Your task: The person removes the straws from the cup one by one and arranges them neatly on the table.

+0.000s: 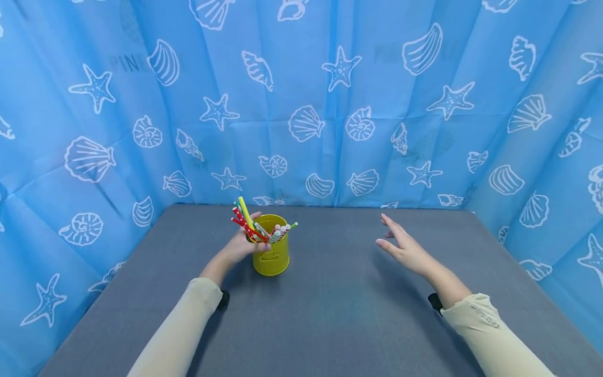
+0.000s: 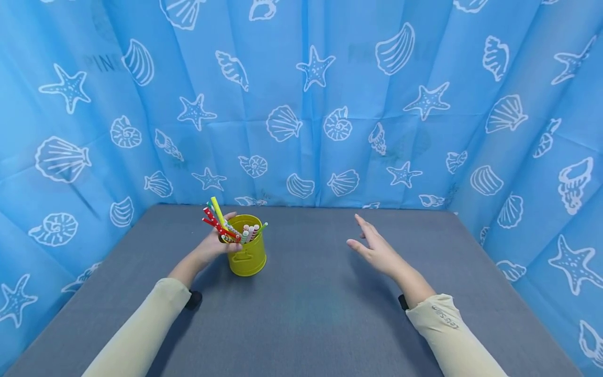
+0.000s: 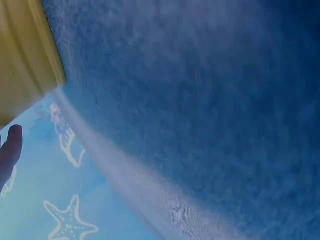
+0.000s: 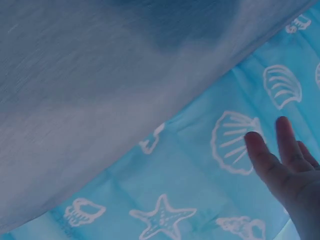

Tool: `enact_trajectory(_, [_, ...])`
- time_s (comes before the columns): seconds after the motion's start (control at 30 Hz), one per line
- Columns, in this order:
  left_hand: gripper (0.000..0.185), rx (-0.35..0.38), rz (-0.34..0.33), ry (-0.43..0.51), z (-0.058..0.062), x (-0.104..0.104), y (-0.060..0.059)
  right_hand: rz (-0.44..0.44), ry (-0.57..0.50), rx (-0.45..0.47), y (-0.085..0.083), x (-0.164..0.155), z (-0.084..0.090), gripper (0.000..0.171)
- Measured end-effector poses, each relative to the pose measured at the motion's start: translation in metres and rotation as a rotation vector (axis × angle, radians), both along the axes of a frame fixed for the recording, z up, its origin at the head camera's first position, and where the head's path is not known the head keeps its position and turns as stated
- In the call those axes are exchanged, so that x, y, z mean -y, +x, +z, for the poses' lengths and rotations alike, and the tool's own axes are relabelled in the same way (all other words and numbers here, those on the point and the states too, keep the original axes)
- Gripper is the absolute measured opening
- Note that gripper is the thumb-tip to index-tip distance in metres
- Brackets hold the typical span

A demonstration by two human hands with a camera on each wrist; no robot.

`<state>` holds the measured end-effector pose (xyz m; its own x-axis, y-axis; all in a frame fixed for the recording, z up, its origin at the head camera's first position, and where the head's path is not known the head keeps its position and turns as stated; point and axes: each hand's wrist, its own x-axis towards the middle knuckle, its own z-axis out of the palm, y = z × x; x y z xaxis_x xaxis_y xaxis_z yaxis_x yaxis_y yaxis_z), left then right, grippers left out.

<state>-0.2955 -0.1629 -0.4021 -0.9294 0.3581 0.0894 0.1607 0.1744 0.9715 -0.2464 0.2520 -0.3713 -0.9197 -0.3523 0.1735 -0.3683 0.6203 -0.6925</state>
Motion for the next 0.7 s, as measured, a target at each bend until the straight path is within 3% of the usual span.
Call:
enact_trajectory(0.3, [0.086, 0.071, 0.072, 0.031, 0.0, -0.002, 0.001, 0.129, -0.173, -0.085, -0.01, 0.04, -0.001, 0.056])
enact_trajectory(0.43, [0.083, 0.068, 0.08, 0.039, 0.002, -0.004, 0.004, 0.173, -0.262, -0.019, -0.016, 0.059, 0.001, 0.057])
enact_trajectory(0.6, [0.081, 0.062, 0.065, 0.042, 0.0, -0.002, 0.004, 0.206, -0.396, 0.129, -0.023, 0.087, 0.006, 0.059])
enact_trajectory(0.7, [0.08, 0.061, 0.061, 0.04, 0.001, -0.002, 0.004, 0.212, -0.427, 0.187, -0.026, 0.105, 0.008, 0.057])
